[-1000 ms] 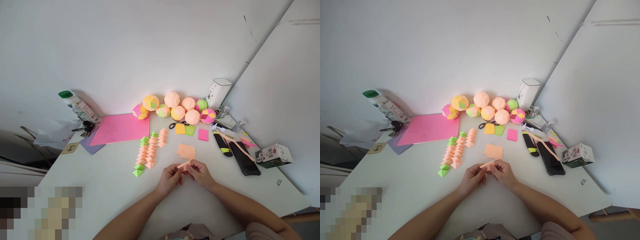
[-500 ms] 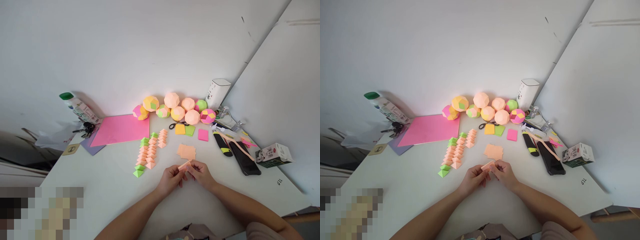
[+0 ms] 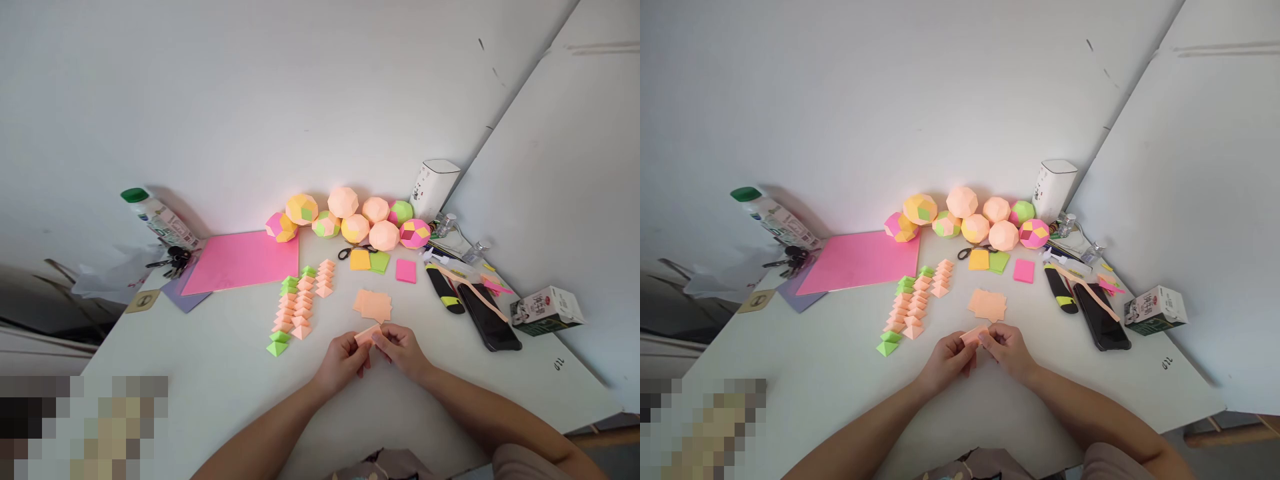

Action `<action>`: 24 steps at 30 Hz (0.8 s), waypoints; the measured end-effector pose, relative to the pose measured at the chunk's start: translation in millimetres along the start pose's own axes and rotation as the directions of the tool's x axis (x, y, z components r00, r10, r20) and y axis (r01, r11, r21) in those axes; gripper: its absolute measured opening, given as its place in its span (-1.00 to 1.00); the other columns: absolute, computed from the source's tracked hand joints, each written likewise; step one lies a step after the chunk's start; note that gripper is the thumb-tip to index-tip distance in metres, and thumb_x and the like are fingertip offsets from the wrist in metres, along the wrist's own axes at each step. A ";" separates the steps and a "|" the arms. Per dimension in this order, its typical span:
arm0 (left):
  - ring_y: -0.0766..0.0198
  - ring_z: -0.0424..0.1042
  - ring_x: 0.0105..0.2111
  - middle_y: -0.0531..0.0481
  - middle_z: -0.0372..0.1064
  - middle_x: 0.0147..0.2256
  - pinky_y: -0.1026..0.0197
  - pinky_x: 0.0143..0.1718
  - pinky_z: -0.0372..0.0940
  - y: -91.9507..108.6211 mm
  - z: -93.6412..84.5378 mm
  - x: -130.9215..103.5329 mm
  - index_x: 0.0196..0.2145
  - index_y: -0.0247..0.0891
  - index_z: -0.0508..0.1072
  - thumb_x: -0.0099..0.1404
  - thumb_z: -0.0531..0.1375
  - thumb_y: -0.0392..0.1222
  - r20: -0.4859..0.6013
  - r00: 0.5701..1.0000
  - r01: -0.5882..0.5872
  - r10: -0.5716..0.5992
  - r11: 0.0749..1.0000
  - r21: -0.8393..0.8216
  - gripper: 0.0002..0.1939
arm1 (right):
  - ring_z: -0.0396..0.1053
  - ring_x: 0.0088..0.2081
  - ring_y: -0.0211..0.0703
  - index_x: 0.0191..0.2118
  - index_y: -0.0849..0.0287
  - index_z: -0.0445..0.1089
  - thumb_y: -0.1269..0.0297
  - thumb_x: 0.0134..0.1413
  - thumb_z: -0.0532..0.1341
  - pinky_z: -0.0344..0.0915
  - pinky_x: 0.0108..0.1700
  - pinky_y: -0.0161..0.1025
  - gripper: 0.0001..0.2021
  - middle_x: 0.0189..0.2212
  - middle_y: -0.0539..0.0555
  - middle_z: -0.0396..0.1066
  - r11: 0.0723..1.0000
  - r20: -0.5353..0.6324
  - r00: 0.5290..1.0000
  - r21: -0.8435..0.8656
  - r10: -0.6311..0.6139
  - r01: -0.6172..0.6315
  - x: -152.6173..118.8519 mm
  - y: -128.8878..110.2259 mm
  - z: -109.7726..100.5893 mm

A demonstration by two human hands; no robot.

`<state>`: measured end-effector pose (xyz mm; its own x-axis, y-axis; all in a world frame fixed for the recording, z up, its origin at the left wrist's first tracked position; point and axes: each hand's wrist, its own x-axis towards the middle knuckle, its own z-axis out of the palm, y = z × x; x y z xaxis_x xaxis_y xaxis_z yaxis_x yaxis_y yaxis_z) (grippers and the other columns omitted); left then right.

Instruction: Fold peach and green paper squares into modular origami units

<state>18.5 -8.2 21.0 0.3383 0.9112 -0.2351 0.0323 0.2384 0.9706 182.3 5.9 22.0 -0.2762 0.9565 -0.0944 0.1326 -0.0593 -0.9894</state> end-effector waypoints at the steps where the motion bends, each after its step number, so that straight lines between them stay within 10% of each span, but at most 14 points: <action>1: 0.42 0.20 -0.69 0.08 0.29 -0.65 0.34 -0.62 0.07 0.3 0.1 -0.1 -0.55 -0.27 0.25 0.22 0.09 0.07 -0.002 1.000 0.001 -0.001 1.000 -0.005 -0.63 | 0.05 -0.65 -0.36 -0.58 0.21 0.25 0.07 0.08 0.17 0.03 -0.59 -0.35 -0.65 -0.69 -0.09 0.12 1.000 0.001 1.000 0.007 0.003 -0.003 -0.1 0.7 0.0; 14: 0.40 0.21 -0.70 0.11 0.26 -0.65 0.33 -0.64 0.09 -3.3 0.4 2.3 -0.46 -0.27 0.25 0.21 0.08 0.11 0.016 1.000 -0.003 0.004 0.998 -0.063 -0.64 | 0.15 -0.58 -0.30 -0.43 0.20 0.36 0.14 0.07 0.17 0.12 -0.52 -0.33 -0.77 -0.57 -0.03 0.27 0.998 0.114 0.992 0.022 -0.055 0.053 1.5 -4.3 -0.1; 24: 0.38 0.18 -0.65 0.10 0.24 -0.65 0.33 -0.60 0.06 -11.4 2.7 -1.9 -0.44 -0.26 0.28 0.27 0.02 -0.07 -0.035 0.988 -0.141 0.153 0.963 0.228 -0.76 | 0.12 -0.55 -0.30 -0.54 0.21 0.27 0.33 -0.12 0.17 0.08 -0.50 -0.35 -0.90 -0.61 -0.06 0.18 0.998 0.118 0.992 -0.034 -0.042 0.046 2.9 -0.4 0.0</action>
<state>20.0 -13.5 10.5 0.3058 0.9483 -0.0852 0.1977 0.0243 0.9800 181.5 8.6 22.1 -0.3915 0.9179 -0.0649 0.1524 -0.0049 -0.9883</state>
